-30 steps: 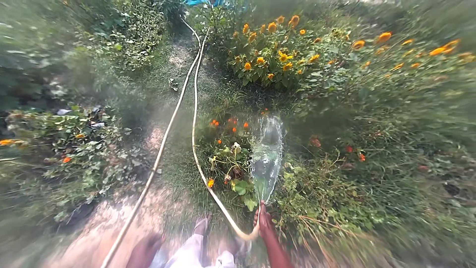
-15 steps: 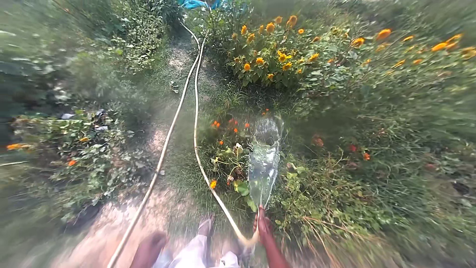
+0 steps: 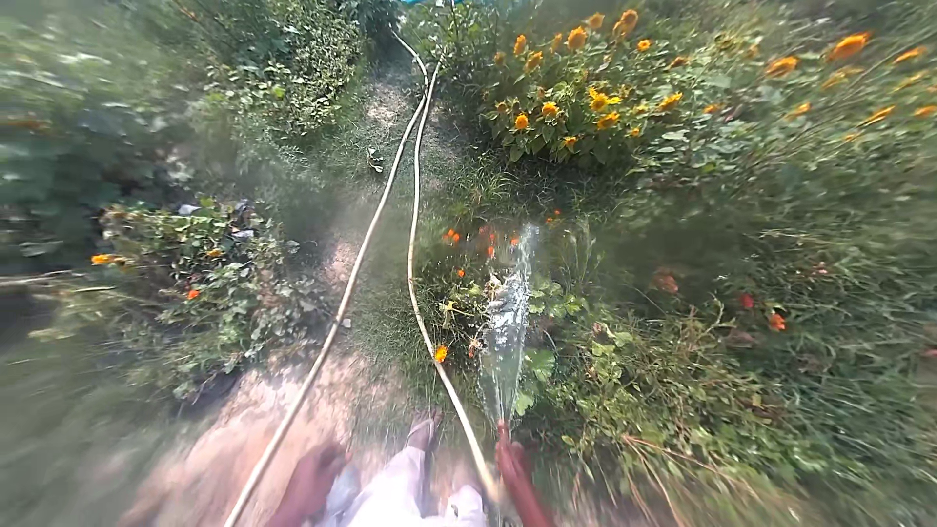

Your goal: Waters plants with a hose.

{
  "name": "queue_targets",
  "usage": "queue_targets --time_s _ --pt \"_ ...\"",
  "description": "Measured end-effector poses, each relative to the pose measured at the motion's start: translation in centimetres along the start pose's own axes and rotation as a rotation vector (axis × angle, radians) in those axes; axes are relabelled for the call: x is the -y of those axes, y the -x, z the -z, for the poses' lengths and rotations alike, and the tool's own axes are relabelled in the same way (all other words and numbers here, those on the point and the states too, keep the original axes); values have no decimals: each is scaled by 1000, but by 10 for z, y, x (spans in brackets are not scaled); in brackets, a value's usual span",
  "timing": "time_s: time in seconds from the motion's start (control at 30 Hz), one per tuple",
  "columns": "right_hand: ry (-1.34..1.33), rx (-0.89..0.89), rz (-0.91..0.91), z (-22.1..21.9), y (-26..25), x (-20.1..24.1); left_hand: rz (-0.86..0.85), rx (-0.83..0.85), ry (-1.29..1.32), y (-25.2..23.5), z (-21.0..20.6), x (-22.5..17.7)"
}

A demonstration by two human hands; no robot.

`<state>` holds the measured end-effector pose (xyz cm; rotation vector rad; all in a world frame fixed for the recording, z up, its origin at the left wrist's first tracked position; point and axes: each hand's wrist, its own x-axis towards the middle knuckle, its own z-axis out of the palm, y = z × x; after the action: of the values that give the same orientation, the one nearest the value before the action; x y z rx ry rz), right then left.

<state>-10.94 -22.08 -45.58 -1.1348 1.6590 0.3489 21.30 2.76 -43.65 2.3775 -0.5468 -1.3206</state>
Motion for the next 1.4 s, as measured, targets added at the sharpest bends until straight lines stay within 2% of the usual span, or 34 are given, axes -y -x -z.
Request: queue_targets --time_s 0.37,0.5,0.6,0.8,0.93,1.03,1.17,1.33,1.4 --pt "72 -20 36 -21 -3 -1 27 -5 9 1 7 8" --pt "48 31 -12 -13 5 9 19 -1 0 2 7 3" --pt "69 33 18 -14 7 8 28 -2 -16 1 7 -1" --pt "127 -27 31 -37 -18 -15 27 0 -19 -1 9 6" --pt "119 43 -24 -24 4 3 15 -12 -14 0 13 11" --pt "114 -26 -1 -38 -5 -14 35 -15 -15 6 18 8" --pt "146 56 -42 -31 4 -11 63 -22 -11 9 22 8" --pt "126 -4 -31 -57 -25 -46 45 -21 -35 8 27 14" --pt "105 26 -57 -49 -14 -36 45 -15 -44 8 29 11"
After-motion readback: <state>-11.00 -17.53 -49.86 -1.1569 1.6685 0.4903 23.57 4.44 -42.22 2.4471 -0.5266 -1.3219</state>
